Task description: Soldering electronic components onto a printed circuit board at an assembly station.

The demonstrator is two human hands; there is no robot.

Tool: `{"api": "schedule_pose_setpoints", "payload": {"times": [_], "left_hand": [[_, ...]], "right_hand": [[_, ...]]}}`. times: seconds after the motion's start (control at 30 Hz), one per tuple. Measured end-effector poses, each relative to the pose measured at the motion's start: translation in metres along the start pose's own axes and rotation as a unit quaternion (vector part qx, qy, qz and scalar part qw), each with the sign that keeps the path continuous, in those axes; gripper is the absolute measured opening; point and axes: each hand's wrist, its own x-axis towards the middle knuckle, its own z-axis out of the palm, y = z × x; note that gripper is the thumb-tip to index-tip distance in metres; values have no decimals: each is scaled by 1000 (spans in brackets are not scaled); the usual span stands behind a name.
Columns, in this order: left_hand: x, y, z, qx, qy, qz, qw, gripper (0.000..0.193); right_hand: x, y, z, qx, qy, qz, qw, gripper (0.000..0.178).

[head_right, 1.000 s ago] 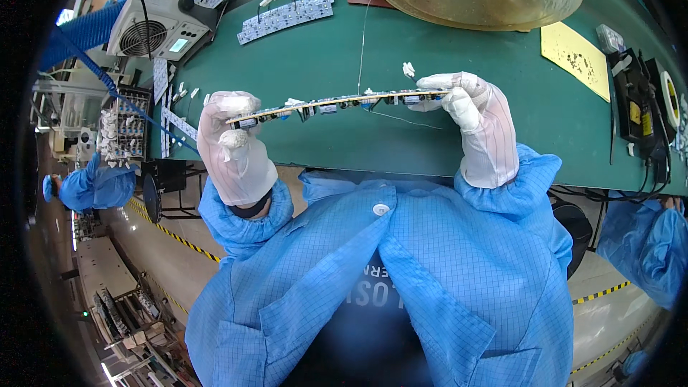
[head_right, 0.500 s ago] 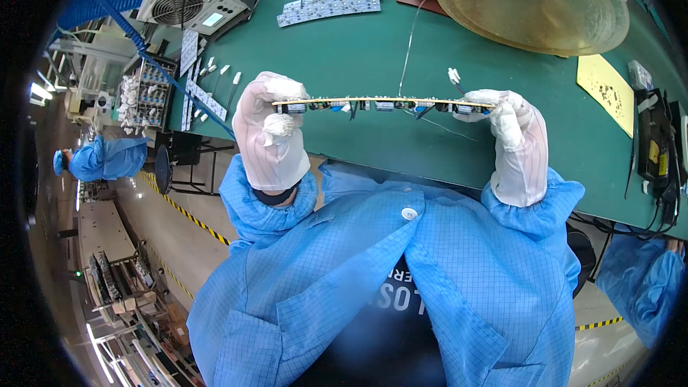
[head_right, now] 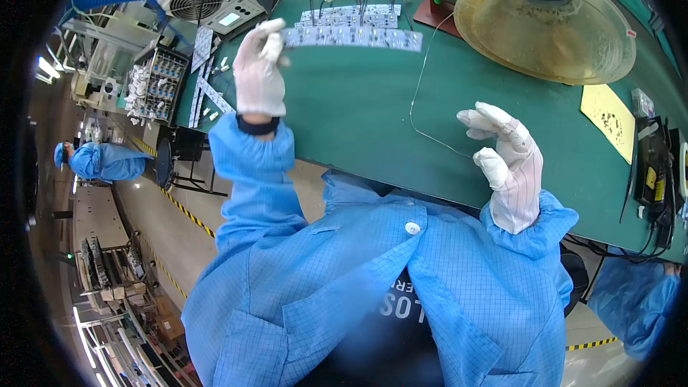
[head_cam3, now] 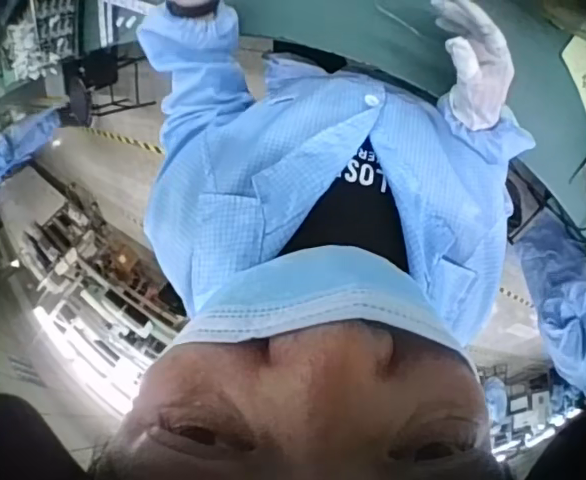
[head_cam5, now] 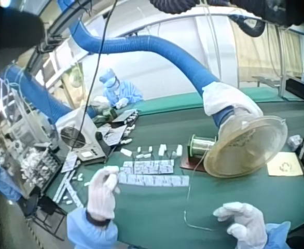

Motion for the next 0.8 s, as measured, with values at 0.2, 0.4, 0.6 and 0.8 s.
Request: {"api": "schedule_pose_setpoints", "payload": {"times": [0.2,0.4,0.6,0.8], "left_hand": [[39,-60,-27,491,50,112,863,21],[15,-57,-124,560,213,-63,798,32],[12,-91,-204,671,178,-238,679,74],[16,-87,-202,240,159,-230,930,50]], "right_hand": [[2,-4,-1,2,-5,0,1000,58],[3,-6,0,-39,-67,7,997,49],[5,-3,4,-28,-88,-25,995,42],[3,-3,3,-32,-84,-6,996,40]]}}
